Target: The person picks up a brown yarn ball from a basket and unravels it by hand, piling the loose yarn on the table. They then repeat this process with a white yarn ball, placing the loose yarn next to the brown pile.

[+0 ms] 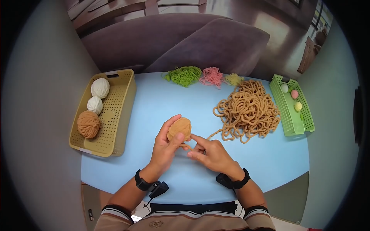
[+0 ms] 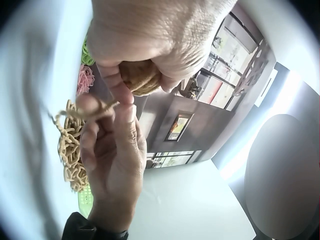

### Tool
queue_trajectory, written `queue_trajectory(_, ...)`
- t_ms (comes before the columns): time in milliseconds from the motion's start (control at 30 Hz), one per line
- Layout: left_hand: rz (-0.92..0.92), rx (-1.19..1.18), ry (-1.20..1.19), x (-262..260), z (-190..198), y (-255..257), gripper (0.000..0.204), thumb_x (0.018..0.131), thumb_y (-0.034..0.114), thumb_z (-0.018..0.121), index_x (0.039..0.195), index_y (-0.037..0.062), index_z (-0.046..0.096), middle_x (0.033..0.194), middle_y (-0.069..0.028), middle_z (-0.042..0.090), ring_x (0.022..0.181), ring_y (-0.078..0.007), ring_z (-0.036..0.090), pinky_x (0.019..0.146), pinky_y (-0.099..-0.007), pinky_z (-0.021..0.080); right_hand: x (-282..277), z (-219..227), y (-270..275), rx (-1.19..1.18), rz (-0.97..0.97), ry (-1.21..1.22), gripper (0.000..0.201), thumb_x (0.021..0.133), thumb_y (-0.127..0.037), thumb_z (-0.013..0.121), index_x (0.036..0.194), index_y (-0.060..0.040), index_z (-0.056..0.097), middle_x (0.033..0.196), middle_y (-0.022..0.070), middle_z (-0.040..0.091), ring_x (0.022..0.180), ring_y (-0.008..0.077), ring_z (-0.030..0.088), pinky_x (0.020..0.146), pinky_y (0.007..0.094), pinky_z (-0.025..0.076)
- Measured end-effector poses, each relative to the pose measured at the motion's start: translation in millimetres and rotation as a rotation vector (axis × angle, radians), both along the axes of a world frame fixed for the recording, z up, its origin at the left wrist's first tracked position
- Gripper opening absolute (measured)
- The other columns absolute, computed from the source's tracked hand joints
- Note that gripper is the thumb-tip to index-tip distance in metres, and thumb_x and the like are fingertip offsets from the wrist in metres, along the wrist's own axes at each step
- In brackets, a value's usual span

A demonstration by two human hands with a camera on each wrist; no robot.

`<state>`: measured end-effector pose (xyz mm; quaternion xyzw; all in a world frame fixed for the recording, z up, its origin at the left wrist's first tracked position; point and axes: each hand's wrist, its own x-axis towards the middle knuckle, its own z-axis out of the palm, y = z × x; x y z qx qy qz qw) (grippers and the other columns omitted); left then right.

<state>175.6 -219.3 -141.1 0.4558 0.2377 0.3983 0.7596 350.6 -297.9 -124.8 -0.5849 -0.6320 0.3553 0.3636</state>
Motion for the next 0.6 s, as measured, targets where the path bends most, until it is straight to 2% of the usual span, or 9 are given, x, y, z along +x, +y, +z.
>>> queue_trajectory(33,0.012,0.015,0.012,-0.7,-2.0,2.3,0.063,0.098,0.025,0.067,0.151,0.0091,0.037,0.128,-0.0079,0.057,0.101,-0.0164,0.063,0.074,-0.0293,0.056,2.0,0.2,0.1,-0.003,0.009,-0.044,0.041,0.091,-0.014,0.074,0.127,0.0013,0.064,0.08,0.0093,0.071,0.056,0.0121,0.056,0.055,0.0259,0.045)
queue_trajectory(67,0.023,0.033,0.023,-0.9,-4.1,5.7,0.063,0.097,0.025,0.069,0.15,0.0085,0.038,0.128,-0.0071,0.057,0.102,-0.0147,0.062,0.075,-0.0295,0.057,5.5,1.7,0.5,0.031,-0.002,-0.023,0.034,0.091,-0.013,0.073,0.121,0.0013,0.066,0.078,0.01,0.07,0.057,0.0148,0.058,0.055,0.028,0.046)
queue_trajectory(133,-0.07,0.051,0.061,-2.8,-11.0,10.3,0.065,0.096,0.024,0.072,0.15,0.0086,0.039,0.128,-0.0065,0.057,0.107,-0.0147,0.06,0.082,-0.0315,0.056,12.8,5.4,-1.0,0.089,-0.03,0.019,0.02,0.092,-0.012,0.07,0.108,0.0013,0.071,0.073,0.0114,0.07,0.059,0.0204,0.062,0.056,0.0324,0.048)
queue_trajectory(267,-0.35,-0.009,0.22,-2.3,-10.1,8.3,0.067,0.092,0.021,0.075,0.149,0.0074,0.041,0.128,-0.0058,0.056,0.117,-0.0153,0.057,0.094,-0.0341,0.054,16.0,2.5,-3.4,0.39,-0.246,0.106,0.006,0.093,-0.006,0.067,0.093,-0.0006,0.07,0.071,0.0085,0.066,0.056,0.0154,0.057,0.053,0.029,0.043)
queue_trajectory(367,-0.403,0.305,0.134,3.4,-17.0,3.2,0.067,0.091,0.016,0.076,0.148,0.0048,0.042,0.129,-0.0059,0.056,0.119,-0.0157,0.056,0.096,-0.033,0.052,22.5,1.4,-0.5,0.457,-0.387,0.076,0.007,0.094,-0.007,0.067,0.093,-0.0008,0.07,0.068,0.0074,0.063,0.056,0.0138,0.055,0.053,0.0278,0.042)
queue_trajectory(400,-0.398,0.306,0.141,4.1,-16.5,0.1,0.066,0.091,0.014,0.075,0.147,0.004,0.042,0.13,-0.006,0.056,0.119,-0.0157,0.056,0.096,-0.0323,0.052,27.5,-2.4,1.5,0.472,-0.428,0.141,0.01,0.096,-0.009,0.066,0.095,0.0003,0.069,0.066,0.0029,0.059,0.056,0.0096,0.051,0.052,0.0254,0.04)
queue_trajectory(500,-0.384,0.269,0.153,2.7,-9.1,-7.6,0.063,0.091,0.007,0.071,0.147,0.002,0.041,0.131,-0.0065,0.055,0.121,-0.0156,0.056,0.095,-0.0308,0.052,41.4,0.2,5.3,0.497,-0.598,0.275,0.014,0.099,-0.012,0.065,0.097,0.0017,0.068,0.067,-0.0014,0.058,0.058,0.0054,0.049,0.052,0.0229,0.038)
queue_trajectory(600,-0.361,0.196,0.141,-0.9,-4.0,-4.1,0.06,0.091,0.003,0.067,0.146,0.0005,0.041,0.131,-0.0075,0.055,0.12,-0.0157,0.056,0.095,-0.0305,0.053,66.7,-4.4,11.2,0.451,-0.667,0.243,0.017,0.1,-0.013,0.064,0.098,0.0032,0.069,0.07,-0.0026,0.059,0.059,0.0036,0.047,0.053,0.0212,0.038)
